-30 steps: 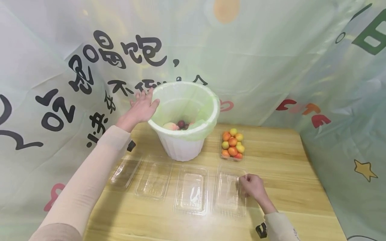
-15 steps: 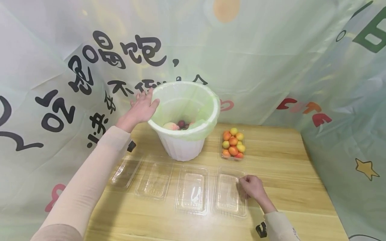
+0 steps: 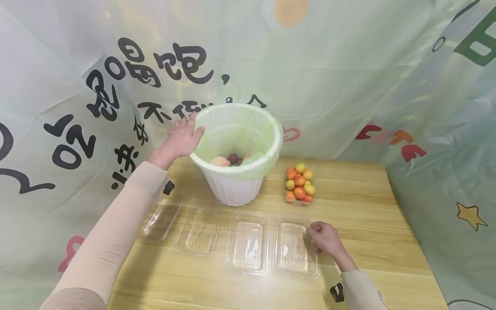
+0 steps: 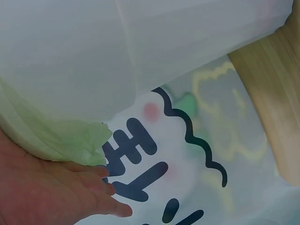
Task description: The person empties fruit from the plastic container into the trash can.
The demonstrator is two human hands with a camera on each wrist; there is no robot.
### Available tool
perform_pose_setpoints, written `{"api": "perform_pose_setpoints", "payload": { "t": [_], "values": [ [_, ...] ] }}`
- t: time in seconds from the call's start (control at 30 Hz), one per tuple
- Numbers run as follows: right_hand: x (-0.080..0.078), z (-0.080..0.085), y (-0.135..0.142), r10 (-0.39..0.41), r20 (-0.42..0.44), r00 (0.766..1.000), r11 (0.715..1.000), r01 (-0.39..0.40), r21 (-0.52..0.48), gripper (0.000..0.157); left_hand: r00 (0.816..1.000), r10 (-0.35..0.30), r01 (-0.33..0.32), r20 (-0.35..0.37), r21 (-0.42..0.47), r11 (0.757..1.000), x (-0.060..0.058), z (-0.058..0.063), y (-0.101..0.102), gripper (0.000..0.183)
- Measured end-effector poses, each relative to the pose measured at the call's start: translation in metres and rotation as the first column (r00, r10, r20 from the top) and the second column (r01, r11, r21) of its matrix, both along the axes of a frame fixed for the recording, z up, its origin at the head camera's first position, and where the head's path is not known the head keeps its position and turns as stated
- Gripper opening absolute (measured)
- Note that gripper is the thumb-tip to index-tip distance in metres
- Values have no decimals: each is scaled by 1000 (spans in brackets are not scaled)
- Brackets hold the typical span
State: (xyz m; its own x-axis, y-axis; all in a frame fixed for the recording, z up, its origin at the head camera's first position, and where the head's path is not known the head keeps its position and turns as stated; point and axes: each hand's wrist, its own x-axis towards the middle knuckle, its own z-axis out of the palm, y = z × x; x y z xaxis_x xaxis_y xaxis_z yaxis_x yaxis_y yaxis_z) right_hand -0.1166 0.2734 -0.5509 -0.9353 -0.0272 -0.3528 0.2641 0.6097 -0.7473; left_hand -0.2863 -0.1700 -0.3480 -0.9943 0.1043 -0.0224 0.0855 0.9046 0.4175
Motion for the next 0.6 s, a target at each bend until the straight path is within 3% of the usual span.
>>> {"api": "perform_pose_setpoints", "payload": {
  "t": [0.17, 0.37, 0.6],
  "values": [
    [-9, 8, 6, 22, -17, 1000, 1000, -22, -5, 56, 1000, -1, 1, 7, 4, 1000, 0, 1, -1, 72],
    [-29, 20, 14, -1, -83, 997, 996, 8, 84, 57, 1000, -1, 1, 12, 7, 1000, 0, 0, -1, 72],
    [-57, 31, 20, -65, -89, 994, 997, 68, 29, 58, 1000, 3, -3, 11, 10, 1000, -1, -1, -1, 72]
  ]
}}
